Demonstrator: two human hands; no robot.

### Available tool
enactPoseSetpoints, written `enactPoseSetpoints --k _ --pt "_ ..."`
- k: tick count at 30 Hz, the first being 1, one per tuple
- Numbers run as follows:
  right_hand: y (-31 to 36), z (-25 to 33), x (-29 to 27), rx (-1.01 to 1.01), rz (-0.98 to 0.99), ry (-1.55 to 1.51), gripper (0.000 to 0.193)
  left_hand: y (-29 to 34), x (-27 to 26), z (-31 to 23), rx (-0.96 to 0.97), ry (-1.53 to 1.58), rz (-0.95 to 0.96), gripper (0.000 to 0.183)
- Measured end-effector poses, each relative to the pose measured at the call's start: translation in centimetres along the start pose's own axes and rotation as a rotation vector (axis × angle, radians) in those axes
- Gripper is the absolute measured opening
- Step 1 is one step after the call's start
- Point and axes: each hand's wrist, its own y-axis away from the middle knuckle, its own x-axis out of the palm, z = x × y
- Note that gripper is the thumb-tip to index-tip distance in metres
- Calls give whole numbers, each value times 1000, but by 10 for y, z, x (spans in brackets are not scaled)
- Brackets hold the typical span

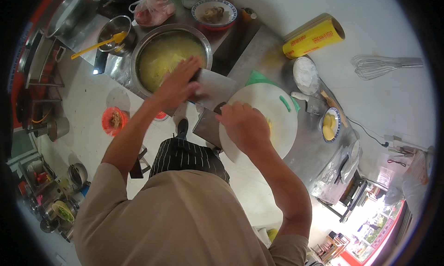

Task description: The person slices peeled potatoes into thin strips on a white cutting board using a chef's knife. The person repeatedly slices the potato, gathers the strips, and transfers them into a nearby metal bowl. The process is repeated with additional potato pieces.

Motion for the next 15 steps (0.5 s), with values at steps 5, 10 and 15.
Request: enactPoseSetpoints --k 5,10,15 --pt "72 -16 3 355 134 -265 30 -27 -21 67 -475 458 -161 51" --pt "189 -28 40 1074 49 -678 34 -39 20 15 -165 298 -295 49" --pt "277 -54 85 1335 -76 -632 35 7 156 -95 193 13 51 112"
